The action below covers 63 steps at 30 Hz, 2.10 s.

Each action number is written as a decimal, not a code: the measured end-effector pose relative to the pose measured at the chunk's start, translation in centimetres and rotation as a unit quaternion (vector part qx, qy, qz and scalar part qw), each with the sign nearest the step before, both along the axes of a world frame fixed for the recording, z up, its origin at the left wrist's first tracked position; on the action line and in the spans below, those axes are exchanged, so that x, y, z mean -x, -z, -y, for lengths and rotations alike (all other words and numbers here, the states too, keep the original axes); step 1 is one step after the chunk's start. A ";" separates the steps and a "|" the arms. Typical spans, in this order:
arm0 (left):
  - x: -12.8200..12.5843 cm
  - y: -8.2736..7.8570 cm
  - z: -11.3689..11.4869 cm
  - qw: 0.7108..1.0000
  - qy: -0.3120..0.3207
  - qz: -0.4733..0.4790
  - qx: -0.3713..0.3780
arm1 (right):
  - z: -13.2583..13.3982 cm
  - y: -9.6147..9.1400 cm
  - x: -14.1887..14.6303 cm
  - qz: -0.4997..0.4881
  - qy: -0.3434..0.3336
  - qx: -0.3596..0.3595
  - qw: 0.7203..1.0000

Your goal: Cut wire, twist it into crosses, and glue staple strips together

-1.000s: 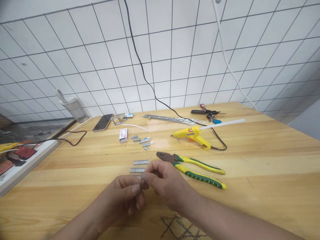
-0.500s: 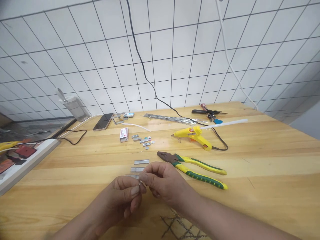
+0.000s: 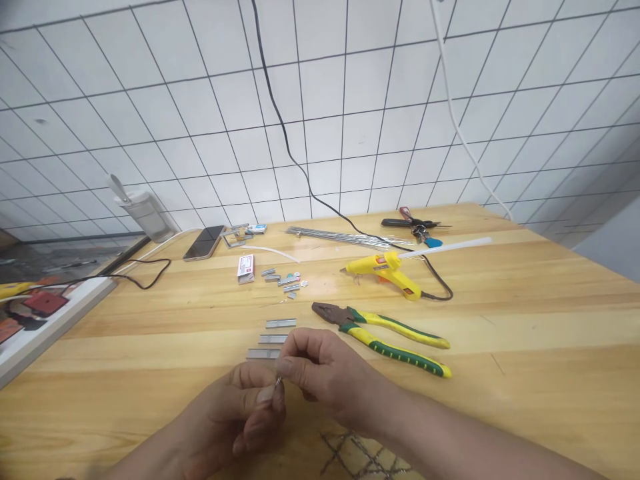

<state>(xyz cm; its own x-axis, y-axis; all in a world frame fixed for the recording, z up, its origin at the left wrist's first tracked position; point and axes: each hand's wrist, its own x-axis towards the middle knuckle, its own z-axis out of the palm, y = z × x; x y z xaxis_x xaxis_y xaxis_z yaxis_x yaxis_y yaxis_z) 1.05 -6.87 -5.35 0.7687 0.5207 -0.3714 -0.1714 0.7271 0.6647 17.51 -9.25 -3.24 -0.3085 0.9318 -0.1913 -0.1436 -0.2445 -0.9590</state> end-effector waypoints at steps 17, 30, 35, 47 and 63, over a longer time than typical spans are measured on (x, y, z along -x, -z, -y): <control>0.2 0.2 -0.5 1.000 -0.020 -0.003 0.000 | -0.6 1.5 -0.2 -0.051 0.035 0.054 0.997; 0.1 0.2 -0.3 0.997 -0.018 -0.016 -0.068 | -0.4 0.4 -0.1 0.010 0.041 0.032 0.999; 0.0 0.1 -0.5 0.987 -0.060 -0.092 -0.121 | -0.9 0.8 -0.4 0.059 0.057 -0.025 0.996; -0.2 -0.5 -0.4 0.974 -0.117 -0.118 -0.153 | -0.9 2.1 0.2 0.005 0.104 0.020 0.994; -0.2 -0.2 -0.3 0.966 -0.146 -0.151 -0.153 | -0.8 2.0 0.0 -0.013 0.088 0.033 0.996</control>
